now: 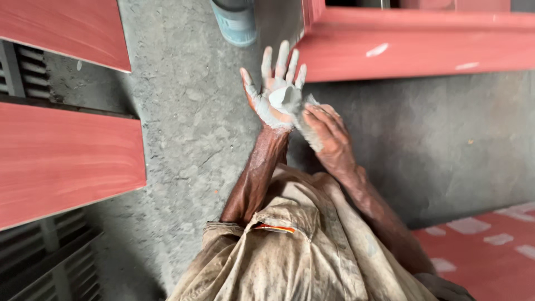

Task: The person sands the interior and exterior surfaces of a reddish-brown wooden cabinet using a sanding block. They repeatedly apply a white substance from their left palm onto the block and rub it along the cabinet's edges and panels.

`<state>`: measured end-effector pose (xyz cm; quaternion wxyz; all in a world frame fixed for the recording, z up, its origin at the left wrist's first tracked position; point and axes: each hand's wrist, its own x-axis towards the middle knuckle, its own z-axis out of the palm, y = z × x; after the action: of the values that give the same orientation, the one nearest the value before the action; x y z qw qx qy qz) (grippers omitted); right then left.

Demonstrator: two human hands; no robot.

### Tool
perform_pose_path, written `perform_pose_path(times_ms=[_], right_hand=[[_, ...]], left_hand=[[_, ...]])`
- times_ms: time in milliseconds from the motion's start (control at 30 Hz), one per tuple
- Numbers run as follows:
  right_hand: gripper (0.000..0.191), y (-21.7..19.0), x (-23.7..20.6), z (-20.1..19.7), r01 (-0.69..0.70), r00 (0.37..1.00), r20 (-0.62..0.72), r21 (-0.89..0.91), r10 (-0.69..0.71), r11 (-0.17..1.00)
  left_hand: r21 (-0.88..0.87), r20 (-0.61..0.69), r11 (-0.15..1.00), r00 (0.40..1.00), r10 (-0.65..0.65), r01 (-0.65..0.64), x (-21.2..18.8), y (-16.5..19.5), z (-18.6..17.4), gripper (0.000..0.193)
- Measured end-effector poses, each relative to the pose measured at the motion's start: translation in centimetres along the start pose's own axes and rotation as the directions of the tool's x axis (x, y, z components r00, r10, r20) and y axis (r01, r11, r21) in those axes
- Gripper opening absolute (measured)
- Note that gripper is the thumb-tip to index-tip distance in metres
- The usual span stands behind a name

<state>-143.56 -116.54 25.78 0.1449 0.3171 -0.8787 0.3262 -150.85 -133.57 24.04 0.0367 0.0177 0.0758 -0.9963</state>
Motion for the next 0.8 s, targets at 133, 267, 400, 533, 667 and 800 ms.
perform_pose_path(times_ms=[133, 267, 400, 533, 667, 800], right_hand=[[0.037, 7.4, 4.4, -1.6, -0.450, 0.893, 0.195, 0.429, 0.406, 0.783], [0.035, 10.4, 9.0, -1.9, -0.589, 0.781, 0.276, 0.624, 0.560, 0.514], [0.036, 9.8, 12.4, -1.9, -0.463, 0.885, 0.237, 0.359, 0.401, 0.810], [0.038, 10.8, 15.2, -2.4, -0.459, 0.856, 0.473, 0.509, 0.210, 0.728], [0.049, 15.3, 17.8, -3.6, -0.673, 0.713, 0.640, 0.739, 0.285, 0.023], [0.055, 20.7, 20.3, -6.1, -0.612, 0.721, 0.634, 0.772, 0.278, -0.174]], left_hand=[[0.107, 0.130, 0.994, 0.992, 0.008, -0.022, 8.4, 0.1, 0.4, 0.080], [0.446, 0.089, 0.895, 0.996, -0.014, -0.027, 13.8, 0.3, -1.5, 0.083], [0.618, -0.123, 0.785, 0.992, 0.029, 0.054, 16.2, -1.7, -4.5, 0.096], [0.856, -0.109, 0.517, 0.985, 0.132, 0.025, 19.2, -0.7, -6.5, 0.099], [0.720, -0.015, 0.678, 0.973, 0.232, -0.150, 20.4, 1.9, -7.0, 0.094], [0.635, -0.037, 0.735, 0.941, 0.336, -0.237, 17.8, 4.3, -7.4, 0.080]])
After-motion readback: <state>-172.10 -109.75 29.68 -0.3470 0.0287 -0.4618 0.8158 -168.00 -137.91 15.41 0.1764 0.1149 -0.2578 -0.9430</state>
